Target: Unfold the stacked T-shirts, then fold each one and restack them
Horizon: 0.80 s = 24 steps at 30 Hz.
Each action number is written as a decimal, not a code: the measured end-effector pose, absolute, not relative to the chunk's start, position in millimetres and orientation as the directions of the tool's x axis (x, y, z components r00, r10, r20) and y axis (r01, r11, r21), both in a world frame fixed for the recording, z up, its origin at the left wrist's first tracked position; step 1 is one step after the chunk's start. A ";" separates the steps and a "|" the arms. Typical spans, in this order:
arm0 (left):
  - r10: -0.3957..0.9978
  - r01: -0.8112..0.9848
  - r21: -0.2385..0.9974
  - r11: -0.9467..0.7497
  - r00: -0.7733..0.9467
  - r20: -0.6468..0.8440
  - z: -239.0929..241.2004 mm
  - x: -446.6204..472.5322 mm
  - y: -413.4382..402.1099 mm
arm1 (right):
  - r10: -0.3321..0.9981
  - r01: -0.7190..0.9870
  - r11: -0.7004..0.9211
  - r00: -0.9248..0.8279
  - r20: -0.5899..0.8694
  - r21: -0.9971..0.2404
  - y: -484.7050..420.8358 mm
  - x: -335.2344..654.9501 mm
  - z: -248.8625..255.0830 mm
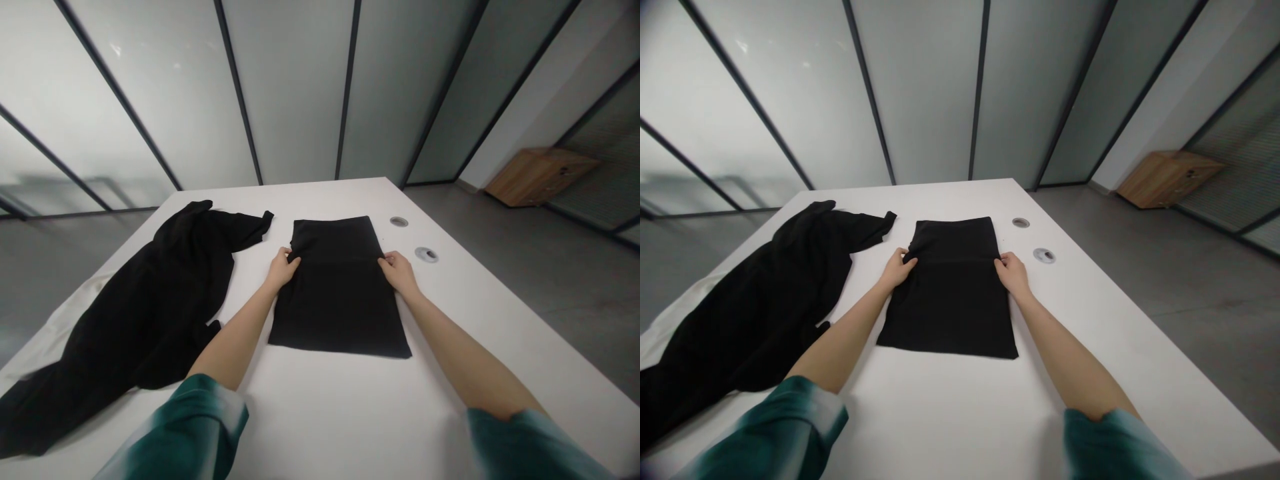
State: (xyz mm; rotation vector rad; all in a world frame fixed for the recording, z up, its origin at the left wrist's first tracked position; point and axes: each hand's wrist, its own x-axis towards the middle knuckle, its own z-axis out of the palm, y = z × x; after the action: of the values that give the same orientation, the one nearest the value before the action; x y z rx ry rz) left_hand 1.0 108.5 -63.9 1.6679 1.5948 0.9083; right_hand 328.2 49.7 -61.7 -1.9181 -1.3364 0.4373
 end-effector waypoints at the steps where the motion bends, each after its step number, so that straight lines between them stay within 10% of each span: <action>1: 1.000 0.440 0.898 -0.017 0.019 0.009 -64.3 0.2 108.9 | 0.908 0.571 -0.147 0.401 0.119 -0.807 49.7 329.4 -62.2; 8: 0.993 -0.123 0.992 0.003 0.115 0.011 -59.4 -3.3 108.5 | 0.890 0.121 -0.019 0.455 0.038 -0.992 50.5 330.7 -60.3; 24: 0.981 0.086 0.987 -0.139 0.147 0.125 60.4 -19.2 189.5 | 0.904 0.233 0.079 0.393 0.168 -0.969 137.5 336.9 48.3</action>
State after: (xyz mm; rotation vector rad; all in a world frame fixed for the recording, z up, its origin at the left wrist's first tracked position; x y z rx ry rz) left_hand -19.2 189.5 60.4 1.4412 1.1063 1.1512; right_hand 336.9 137.5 48.3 -1.4353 -1.0926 0.6930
